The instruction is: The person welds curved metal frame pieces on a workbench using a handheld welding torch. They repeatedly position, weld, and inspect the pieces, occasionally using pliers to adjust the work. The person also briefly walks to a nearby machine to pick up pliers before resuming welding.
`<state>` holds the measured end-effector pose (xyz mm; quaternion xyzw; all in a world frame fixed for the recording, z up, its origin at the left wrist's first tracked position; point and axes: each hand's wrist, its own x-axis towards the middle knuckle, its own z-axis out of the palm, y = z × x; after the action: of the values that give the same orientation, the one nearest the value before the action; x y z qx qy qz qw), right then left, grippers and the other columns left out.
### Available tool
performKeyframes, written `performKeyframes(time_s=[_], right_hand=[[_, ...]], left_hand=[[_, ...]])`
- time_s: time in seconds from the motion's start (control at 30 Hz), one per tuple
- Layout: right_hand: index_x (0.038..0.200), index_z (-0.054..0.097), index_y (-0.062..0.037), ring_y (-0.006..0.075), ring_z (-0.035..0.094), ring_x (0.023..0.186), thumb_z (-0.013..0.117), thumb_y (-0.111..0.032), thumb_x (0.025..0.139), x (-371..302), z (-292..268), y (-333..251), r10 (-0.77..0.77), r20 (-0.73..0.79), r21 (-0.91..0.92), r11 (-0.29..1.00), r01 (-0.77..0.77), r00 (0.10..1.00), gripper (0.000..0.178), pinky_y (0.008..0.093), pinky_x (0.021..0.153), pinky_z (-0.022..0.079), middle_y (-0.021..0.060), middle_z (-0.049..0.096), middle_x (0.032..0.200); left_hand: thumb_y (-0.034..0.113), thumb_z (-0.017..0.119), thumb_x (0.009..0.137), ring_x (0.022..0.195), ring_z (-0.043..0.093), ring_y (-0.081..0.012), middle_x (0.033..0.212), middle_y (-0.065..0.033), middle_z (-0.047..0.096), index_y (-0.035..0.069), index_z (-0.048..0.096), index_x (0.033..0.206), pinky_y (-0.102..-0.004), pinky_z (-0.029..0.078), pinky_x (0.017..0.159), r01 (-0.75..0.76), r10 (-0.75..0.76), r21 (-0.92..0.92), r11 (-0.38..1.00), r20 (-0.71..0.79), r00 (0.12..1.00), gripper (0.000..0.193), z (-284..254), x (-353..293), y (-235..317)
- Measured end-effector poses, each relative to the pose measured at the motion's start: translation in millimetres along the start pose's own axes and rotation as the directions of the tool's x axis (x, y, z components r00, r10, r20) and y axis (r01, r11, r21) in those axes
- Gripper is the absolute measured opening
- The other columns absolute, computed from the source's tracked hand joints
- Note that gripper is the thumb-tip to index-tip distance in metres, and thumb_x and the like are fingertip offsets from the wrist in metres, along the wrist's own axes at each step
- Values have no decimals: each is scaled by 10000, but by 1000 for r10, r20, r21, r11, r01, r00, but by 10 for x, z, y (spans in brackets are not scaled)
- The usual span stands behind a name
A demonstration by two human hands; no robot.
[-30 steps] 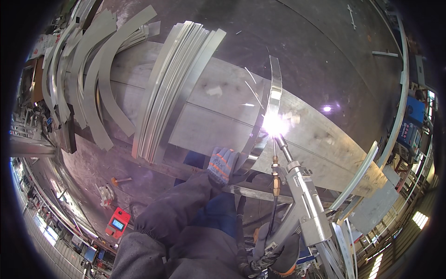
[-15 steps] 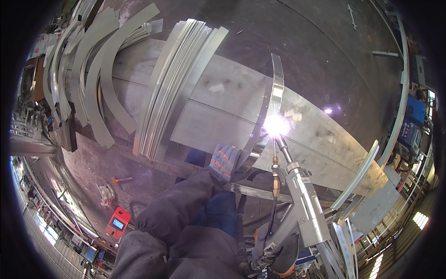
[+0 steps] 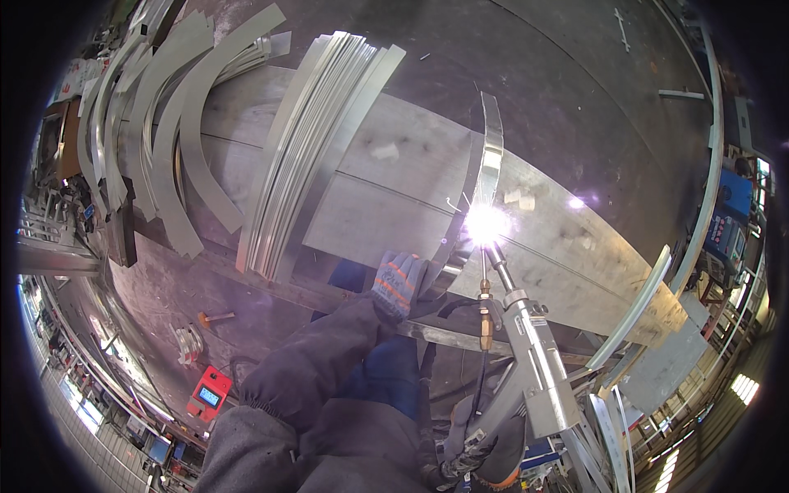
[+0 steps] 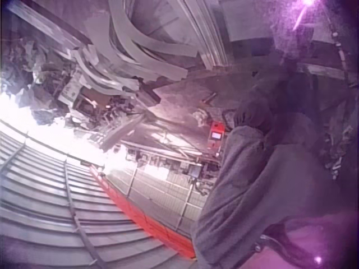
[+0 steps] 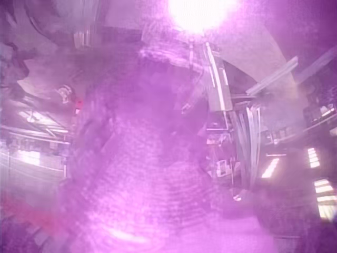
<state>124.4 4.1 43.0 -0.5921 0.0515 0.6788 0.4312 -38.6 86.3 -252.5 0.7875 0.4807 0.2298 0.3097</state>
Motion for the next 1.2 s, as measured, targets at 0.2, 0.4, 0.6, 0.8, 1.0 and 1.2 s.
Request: performKeyframes(time_s=[0.2,0.4,0.6,0.8,1.0,1.2], right_hand=[[1337,447,50,207,559,472,494,-697,982,-42,-136,54,11,45,-40,999,-9,999,829,310,393,454,211,630,895],[1317,459,52,201,551,470,498,-716,970,16,-224,-41,7,138,-117,993,10,990,844,307,394,450,206,628,892],[1196,528,38,179,509,452,505,-779,931,245,-44,-164,35,158,-24,999,-31,987,859,299,389,421,136,591,737],[1152,547,56,181,500,436,525,-789,917,271,129,-245,0,24,-213,977,5,1000,877,322,391,438,114,561,665],[1118,564,59,185,518,458,511,-815,905,290,124,-254,64,61,-254,966,-47,996,901,309,414,440,99,540,606],[1159,551,63,190,535,471,517,-777,931,298,121,-264,59,108,-233,972,-32,992,872,314,421,463,140,593,736]], left_hand=[[322,761,772,875,629,-317,913,-126,619,36,610,1023,-475,464,761,11,-11,-10,1000,13,1000,410,-47,36,1],[486,846,708,810,606,-330,839,-123,585,53,595,957,-479,449,724,31,-30,-65,997,23,999,559,-144,289,76],[443,866,698,793,606,-335,819,-130,579,45,611,920,-484,462,705,36,-34,-138,990,14,999,522,-150,324,59],[431,875,688,791,612,-338,811,-127,585,49,610,890,-482,470,688,76,-71,-107,991,54,996,507,-134,301,73],[432,874,684,786,615,-340,803,-128,583,47,607,880,-482,472,694,44,-47,-88,995,-23,999,507,-143,317,86],[383,851,685,802,600,-342,817,-117,579,62,588,915,-494,452,726,68,-74,-127,990,-46,996,474,-143,305,85]])
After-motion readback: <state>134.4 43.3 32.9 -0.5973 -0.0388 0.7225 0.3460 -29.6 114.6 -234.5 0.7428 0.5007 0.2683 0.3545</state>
